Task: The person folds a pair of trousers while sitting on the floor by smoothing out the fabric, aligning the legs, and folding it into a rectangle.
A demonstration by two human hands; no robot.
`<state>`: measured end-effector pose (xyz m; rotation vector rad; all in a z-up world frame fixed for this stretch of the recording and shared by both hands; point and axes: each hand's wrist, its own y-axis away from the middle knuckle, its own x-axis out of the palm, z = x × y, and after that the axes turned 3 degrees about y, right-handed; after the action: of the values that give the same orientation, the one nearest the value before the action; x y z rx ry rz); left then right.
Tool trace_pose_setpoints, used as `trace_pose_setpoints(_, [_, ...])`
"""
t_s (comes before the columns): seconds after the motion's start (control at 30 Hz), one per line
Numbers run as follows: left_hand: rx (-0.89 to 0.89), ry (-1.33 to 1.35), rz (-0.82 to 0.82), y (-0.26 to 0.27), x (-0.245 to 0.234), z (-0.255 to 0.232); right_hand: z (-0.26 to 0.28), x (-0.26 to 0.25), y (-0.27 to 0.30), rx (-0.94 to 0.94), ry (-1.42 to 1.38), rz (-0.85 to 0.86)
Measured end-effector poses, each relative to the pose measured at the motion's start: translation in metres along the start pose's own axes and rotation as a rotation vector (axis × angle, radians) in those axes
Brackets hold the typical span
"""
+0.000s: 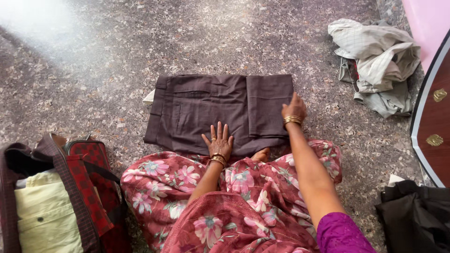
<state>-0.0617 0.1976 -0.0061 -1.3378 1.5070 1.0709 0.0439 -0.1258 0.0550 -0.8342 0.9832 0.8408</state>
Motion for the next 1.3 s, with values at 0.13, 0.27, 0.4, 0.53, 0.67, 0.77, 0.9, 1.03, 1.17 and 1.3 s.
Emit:
trace_pose_setpoints(0.13, [-0.015,-0.041,-0.071,-0.005,0.007,-0.011,0.073,0.04,0.049,-0.223,-0.049,0.041])
trace_pose_setpoints(0.27, [-0.095,0.038,0.129,-0.029,-0.014,0.004,0.114,0.062,0.092,-0.145,0.136,0.218])
trace_pose_setpoints(0.4, [-0.368,-0.1,-0.014,-0.055,-0.042,0.097,0.101,0.075,0.105,-0.213,0.179,0.091])
trace_pose_setpoints(0.53, [-0.371,-0.071,-0.043,-0.047,-0.048,0.148,0.095,0.087,0.101,-0.254,0.223,0.091])
trace_pose_setpoints(0.67, [-0.467,-0.058,-0.041,-0.042,-0.043,0.149,0.097,0.096,0.091,-0.246,0.201,0.106])
trace_pose_setpoints(0.77, [-0.522,-0.057,-0.036,-0.034,-0.042,0.143,0.096,0.093,0.087,-0.255,0.185,0.166])
trace_pose_setpoints(0.9, [-0.536,-0.061,-0.094,-0.024,-0.037,0.141,0.101,0.085,0.082,-0.267,0.21,0.137])
trace_pose_setpoints(1.03, [-0.537,-0.071,-0.056,-0.021,-0.032,0.141,0.117,0.063,0.063,-0.246,0.26,0.244])
trace_pose_setpoints(1.17, [-0.532,-0.061,-0.057,-0.024,-0.031,0.142,0.132,0.036,0.059,-0.205,0.225,0.357])
trace_pose_setpoints(1.3, [-0.544,-0.057,-0.028,-0.024,-0.031,0.141,0.154,0.041,0.07,-0.218,0.212,0.344])
